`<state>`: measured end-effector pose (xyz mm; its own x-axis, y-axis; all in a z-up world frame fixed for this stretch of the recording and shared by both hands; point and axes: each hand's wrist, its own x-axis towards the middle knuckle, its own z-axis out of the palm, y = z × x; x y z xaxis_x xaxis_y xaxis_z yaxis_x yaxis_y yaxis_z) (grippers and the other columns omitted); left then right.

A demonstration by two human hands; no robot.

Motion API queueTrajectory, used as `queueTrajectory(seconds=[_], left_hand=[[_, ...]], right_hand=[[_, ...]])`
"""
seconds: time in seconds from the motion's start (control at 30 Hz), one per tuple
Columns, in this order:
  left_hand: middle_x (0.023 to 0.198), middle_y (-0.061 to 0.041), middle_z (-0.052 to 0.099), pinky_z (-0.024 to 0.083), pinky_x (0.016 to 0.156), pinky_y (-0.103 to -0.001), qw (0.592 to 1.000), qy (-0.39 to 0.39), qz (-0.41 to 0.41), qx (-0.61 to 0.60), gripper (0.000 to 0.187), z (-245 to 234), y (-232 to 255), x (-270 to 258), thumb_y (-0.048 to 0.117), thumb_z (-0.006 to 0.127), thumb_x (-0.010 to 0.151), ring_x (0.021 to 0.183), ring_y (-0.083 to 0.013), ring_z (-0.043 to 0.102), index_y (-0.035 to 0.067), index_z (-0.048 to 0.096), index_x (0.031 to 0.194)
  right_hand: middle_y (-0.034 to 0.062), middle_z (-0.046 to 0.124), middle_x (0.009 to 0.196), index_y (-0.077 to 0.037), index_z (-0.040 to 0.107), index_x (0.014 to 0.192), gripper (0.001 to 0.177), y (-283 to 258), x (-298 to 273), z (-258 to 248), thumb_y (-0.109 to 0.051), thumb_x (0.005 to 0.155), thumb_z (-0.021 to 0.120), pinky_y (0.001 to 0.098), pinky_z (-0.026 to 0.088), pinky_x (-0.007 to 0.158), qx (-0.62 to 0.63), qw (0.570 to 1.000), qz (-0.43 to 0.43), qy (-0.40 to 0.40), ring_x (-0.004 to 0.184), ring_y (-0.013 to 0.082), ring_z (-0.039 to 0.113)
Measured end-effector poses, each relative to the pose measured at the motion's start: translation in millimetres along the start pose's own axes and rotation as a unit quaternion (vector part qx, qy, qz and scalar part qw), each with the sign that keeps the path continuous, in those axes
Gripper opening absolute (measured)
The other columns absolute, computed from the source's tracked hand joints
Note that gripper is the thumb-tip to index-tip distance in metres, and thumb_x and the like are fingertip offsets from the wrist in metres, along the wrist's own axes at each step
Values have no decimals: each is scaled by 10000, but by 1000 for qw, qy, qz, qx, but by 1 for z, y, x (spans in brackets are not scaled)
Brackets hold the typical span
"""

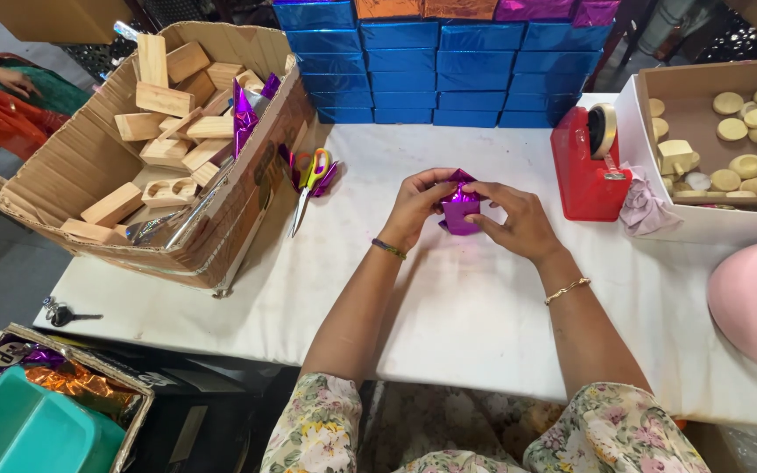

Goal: The person wipes a wooden block with a pink cloth, places a round wooden piece into its slot, and then wraps the block in shiny purple foil. They secure the foil with tape and fold the edges to create a neat package.

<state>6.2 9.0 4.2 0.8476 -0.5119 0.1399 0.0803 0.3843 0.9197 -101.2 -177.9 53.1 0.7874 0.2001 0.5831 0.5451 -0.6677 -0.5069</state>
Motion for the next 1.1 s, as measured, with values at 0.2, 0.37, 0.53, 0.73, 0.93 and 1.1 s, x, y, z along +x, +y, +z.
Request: queueTrajectory(seconds=[0.2,0.37,0.53,0.73,0.93,1.1], left_hand=[[929,-21,743,482,672,-235,1000,-31,-4,4,177,-10,-2,2,107,705,961,753,-68,613,15,744,1107],[975,-29,751,522,715,-243,999,-31,32,24,149,-4,0,1,89,698,963,815,-80,657,28,747,1089],[1019,-48,750,545,763,-240,990,-50,110,70,123,-1,-4,2,53,702,981,866,-87,667,22,754,1088],[1066,-38,737,572,781,-232,975,-44,175,133,108,5,4,-4,11,692,969,911,-86,682,28,751,1058],[1115,-62,710,536,756,-220,960,-52,204,187,149,13,18,-12,-25,666,965,957,-100,667,28,762,1065],[1110,-66,706,560,756,-223,944,-51,240,222,140,17,25,-16,-20,681,959,966,-113,684,34,757,1063]], right_hand=[[77,744,1217,-148,674,1289,480,3,-2,1,-196,836,825,345,596,822,-6,1000,-12,5,1003,255,734],[67,746,1200,-140,682,1284,483,5,-1,1,-203,832,839,341,589,813,18,1000,7,2,1008,234,731],[86,748,1212,-141,630,1310,514,18,-3,4,-208,845,837,339,586,788,24,1000,12,15,1028,228,736],[122,745,1179,-173,399,1500,804,15,-3,1,-239,836,848,327,579,744,72,995,64,-6,1063,249,746],[95,749,1179,-190,431,1530,829,9,0,-7,-224,807,833,282,583,662,95,991,90,-12,1068,225,751],[61,741,1206,-151,651,1318,547,7,1,-8,-209,811,847,279,581,602,62,996,67,-17,1071,225,745]])
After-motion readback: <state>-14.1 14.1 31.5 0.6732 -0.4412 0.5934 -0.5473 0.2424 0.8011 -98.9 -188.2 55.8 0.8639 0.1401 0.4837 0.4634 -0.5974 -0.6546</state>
